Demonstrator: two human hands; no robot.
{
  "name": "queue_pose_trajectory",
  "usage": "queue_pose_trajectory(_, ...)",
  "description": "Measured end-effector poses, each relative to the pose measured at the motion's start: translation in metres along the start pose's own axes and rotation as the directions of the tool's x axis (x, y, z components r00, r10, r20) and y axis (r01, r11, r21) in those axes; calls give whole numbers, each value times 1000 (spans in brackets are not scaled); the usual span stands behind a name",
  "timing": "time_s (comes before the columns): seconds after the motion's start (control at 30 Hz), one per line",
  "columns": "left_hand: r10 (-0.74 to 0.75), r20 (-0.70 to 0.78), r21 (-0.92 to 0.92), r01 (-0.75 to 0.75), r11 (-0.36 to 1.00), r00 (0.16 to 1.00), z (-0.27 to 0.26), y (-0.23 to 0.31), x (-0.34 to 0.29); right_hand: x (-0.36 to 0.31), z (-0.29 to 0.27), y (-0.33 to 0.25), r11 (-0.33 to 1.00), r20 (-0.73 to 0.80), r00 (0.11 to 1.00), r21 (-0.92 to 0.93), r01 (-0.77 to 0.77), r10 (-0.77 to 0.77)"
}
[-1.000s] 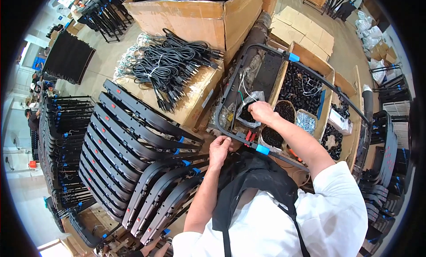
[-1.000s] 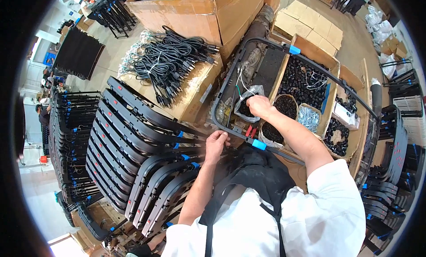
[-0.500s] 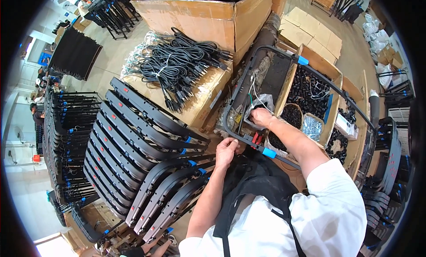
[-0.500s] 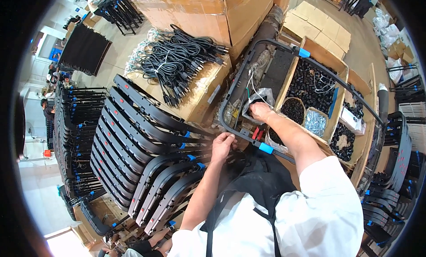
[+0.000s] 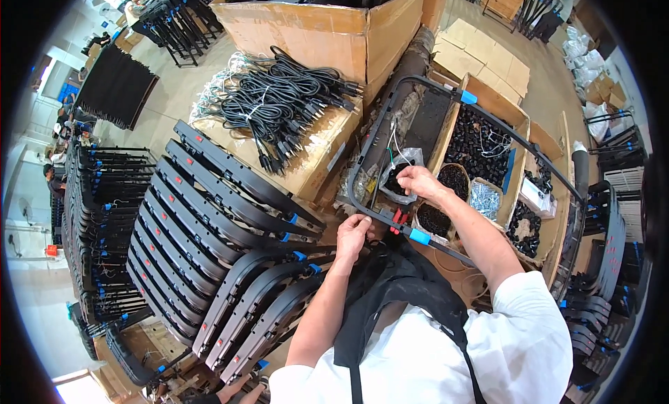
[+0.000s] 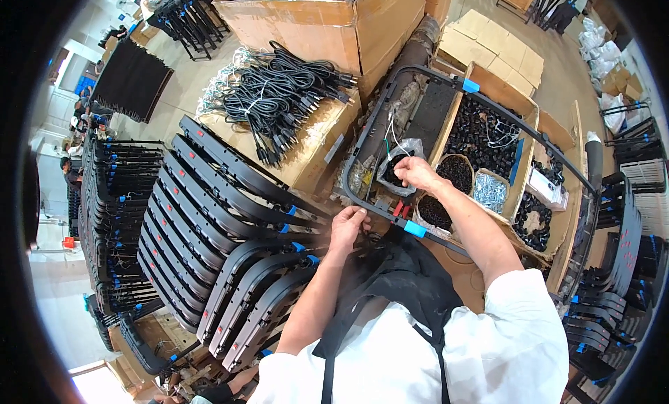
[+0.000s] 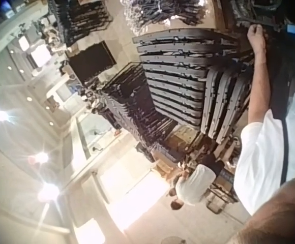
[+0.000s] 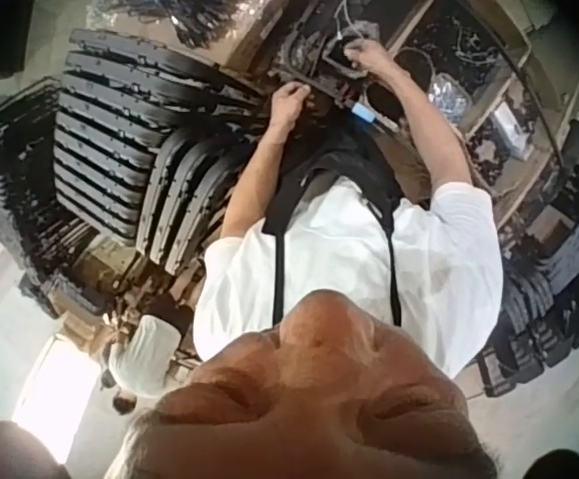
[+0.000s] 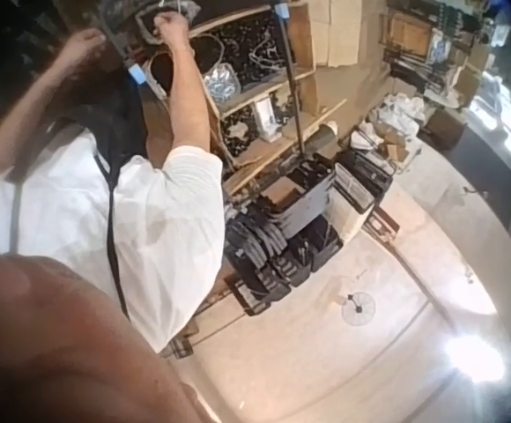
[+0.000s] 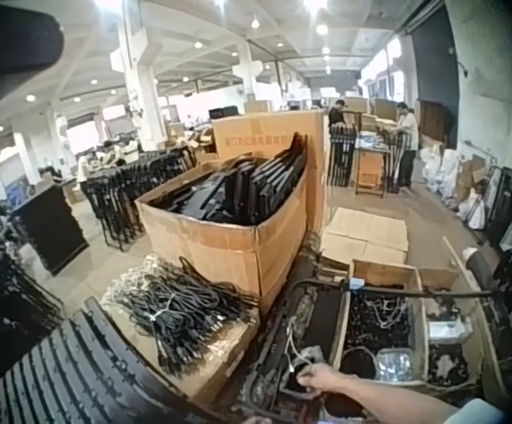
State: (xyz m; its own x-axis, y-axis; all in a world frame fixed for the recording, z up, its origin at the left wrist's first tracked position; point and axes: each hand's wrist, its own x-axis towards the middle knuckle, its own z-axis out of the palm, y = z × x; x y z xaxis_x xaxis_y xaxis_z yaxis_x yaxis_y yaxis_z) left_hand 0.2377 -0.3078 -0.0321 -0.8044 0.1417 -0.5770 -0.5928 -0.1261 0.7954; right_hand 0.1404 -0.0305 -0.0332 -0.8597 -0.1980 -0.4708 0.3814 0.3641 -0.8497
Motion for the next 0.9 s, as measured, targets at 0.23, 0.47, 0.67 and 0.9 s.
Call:
queue_pose_trajectory(0.23,4,-16,-31,-5,999,1000,0,-3,-1,-70,20,-38,901,-46,996,424,88,-76)
queue_pose_trajectory(0.47,35,-17,59,-34,998,999,-11,-10,8,-156,70,-59,849,24,992,520,93,-124)
queue_pose_trajectory(0.67,-178,-56,77,182,980,982,-4,27,-1,-183,127,7,636,129,981,747,-192,145)
queue_pose_trajectory(0.9,-242,-81,162,252,954,967,-6,36,3,-99,187,62,337,9,938,932,-134,348)
